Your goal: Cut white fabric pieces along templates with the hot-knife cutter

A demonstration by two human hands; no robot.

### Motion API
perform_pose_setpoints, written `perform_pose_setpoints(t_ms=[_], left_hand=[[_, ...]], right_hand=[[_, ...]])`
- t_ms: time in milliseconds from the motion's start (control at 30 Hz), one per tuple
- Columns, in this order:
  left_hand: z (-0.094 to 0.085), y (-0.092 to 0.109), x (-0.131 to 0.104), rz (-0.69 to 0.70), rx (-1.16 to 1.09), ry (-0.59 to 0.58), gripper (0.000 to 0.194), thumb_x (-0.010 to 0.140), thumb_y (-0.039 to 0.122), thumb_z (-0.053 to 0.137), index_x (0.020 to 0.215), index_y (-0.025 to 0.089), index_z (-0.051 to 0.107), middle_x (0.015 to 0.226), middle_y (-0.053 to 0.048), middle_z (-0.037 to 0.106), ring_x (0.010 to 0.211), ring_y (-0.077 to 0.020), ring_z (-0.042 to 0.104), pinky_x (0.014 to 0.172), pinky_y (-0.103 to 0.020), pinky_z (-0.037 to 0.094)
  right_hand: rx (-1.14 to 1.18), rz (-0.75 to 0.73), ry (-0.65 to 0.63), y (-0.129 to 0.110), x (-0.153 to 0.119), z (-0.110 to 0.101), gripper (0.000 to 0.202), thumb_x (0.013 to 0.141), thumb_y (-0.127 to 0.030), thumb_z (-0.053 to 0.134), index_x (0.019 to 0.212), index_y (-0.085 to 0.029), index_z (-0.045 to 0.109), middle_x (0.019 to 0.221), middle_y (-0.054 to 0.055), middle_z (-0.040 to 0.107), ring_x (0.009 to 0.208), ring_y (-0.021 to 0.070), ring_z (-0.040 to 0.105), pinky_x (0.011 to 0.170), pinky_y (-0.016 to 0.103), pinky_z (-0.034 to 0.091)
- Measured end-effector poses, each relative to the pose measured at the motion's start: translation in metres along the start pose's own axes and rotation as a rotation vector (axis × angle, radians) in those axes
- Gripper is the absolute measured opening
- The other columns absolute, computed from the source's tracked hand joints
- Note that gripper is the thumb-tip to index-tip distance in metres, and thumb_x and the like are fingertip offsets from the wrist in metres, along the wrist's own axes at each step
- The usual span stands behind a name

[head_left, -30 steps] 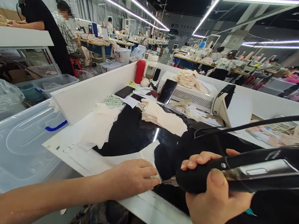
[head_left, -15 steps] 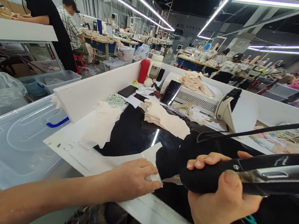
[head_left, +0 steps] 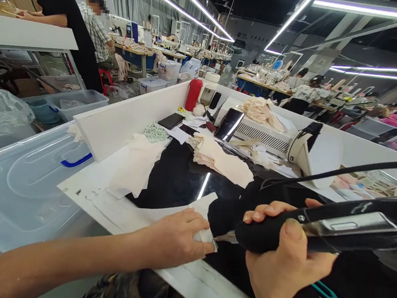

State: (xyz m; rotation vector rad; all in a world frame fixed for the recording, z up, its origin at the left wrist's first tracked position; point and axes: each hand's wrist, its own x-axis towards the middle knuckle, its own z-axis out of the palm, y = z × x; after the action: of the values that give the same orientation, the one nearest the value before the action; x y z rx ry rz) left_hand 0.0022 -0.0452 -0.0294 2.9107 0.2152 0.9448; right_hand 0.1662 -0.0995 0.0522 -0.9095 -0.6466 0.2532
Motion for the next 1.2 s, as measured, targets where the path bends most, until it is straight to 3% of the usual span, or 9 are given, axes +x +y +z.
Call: perform_pose_setpoints(t_ms=[200,400,500,600,667,733,833,967,1200], left_hand=[[0.004,0.0,-0.002,-0.003,-0.01,-0.002,0.019,0.102,0.022,0.062,0.113,0.025,0.076,0.115,-0.012,0.066,0.106,-0.0215,0.065,0.103,-0.04,0.054],[0.006,0.0,-0.001,-0.016,-0.02,0.038,0.016,0.103,0.024,0.061,0.108,0.023,0.076,0.112,-0.011,0.066,0.102,-0.0212,0.065,0.101,-0.038,0.054],[0.001,0.007,-0.004,-0.03,-0.031,-0.037,0.02,0.102,0.028,0.063,0.119,0.022,0.072,0.116,-0.013,0.064,0.109,-0.0241,0.064,0.105,-0.043,0.052],[-0.008,0.021,-0.009,-0.038,-0.016,-0.151,0.035,0.101,0.039,0.065,0.13,0.018,0.064,0.121,-0.016,0.063,0.118,-0.0281,0.062,0.109,-0.049,0.05],[-0.016,0.028,-0.009,-0.033,-0.003,-0.183,0.042,0.101,0.041,0.065,0.133,0.014,0.061,0.123,-0.016,0.064,0.122,-0.0282,0.06,0.111,-0.048,0.048],[-0.022,0.03,-0.007,-0.008,0.005,-0.161,0.035,0.104,0.034,0.062,0.13,0.01,0.061,0.121,-0.015,0.066,0.122,-0.0256,0.06,0.114,-0.042,0.046],[-0.027,0.023,-0.001,0.05,-0.012,-0.129,0.022,0.107,0.023,0.053,0.117,0.008,0.065,0.109,-0.012,0.069,0.115,-0.0215,0.062,0.114,-0.035,0.045],[-0.025,0.009,0.005,0.093,-0.03,-0.148,0.019,0.106,0.023,0.056,0.11,0.008,0.067,0.098,-0.008,0.068,0.105,-0.0199,0.064,0.108,-0.032,0.05],[-0.022,-0.005,0.0,0.067,-0.009,-0.141,0.018,0.106,0.028,0.059,0.111,0.013,0.067,0.109,-0.009,0.07,0.108,-0.0202,0.065,0.106,-0.033,0.051]], right_hand=[[0.028,-0.037,-0.025,0.007,0.005,0.004,0.048,0.073,-0.029,0.079,0.115,-0.025,0.056,0.072,-0.006,0.063,0.056,0.0155,0.056,0.046,0.029,0.054],[0.012,-0.021,-0.03,0.007,0.003,0.012,0.049,0.072,-0.023,0.079,0.114,-0.025,0.055,0.071,-0.006,0.065,0.052,0.0139,0.056,0.047,0.029,0.055],[0.003,-0.007,-0.024,0.003,0.001,0.012,0.049,0.072,-0.024,0.08,0.114,-0.025,0.056,0.071,-0.006,0.064,0.054,0.0141,0.057,0.048,0.029,0.055],[-0.008,0.007,-0.034,-0.001,-0.004,0.006,0.048,0.072,-0.024,0.08,0.114,-0.025,0.057,0.071,-0.006,0.063,0.055,0.0148,0.057,0.047,0.03,0.056],[-0.012,-0.013,-0.058,-0.004,-0.008,0.001,0.047,0.072,-0.026,0.081,0.113,-0.025,0.058,0.071,-0.005,0.063,0.054,0.0153,0.057,0.046,0.03,0.055],[-0.013,-0.035,-0.074,-0.006,-0.01,-0.003,0.047,0.072,-0.027,0.082,0.112,-0.024,0.058,0.071,-0.005,0.064,0.054,0.0154,0.057,0.045,0.03,0.055],[-0.01,-0.046,-0.077,-0.007,-0.011,-0.005,0.047,0.072,-0.028,0.082,0.112,-0.024,0.059,0.07,-0.005,0.064,0.053,0.0151,0.057,0.045,0.029,0.055],[-0.008,-0.024,-0.07,-0.007,-0.012,-0.002,0.048,0.073,-0.029,0.083,0.113,-0.024,0.058,0.071,-0.005,0.064,0.055,0.0151,0.057,0.046,0.03,0.056],[-0.009,-0.032,-0.067,-0.009,-0.015,-0.002,0.047,0.075,-0.029,0.082,0.115,-0.024,0.057,0.072,-0.005,0.064,0.056,0.0151,0.057,0.048,0.03,0.056]])
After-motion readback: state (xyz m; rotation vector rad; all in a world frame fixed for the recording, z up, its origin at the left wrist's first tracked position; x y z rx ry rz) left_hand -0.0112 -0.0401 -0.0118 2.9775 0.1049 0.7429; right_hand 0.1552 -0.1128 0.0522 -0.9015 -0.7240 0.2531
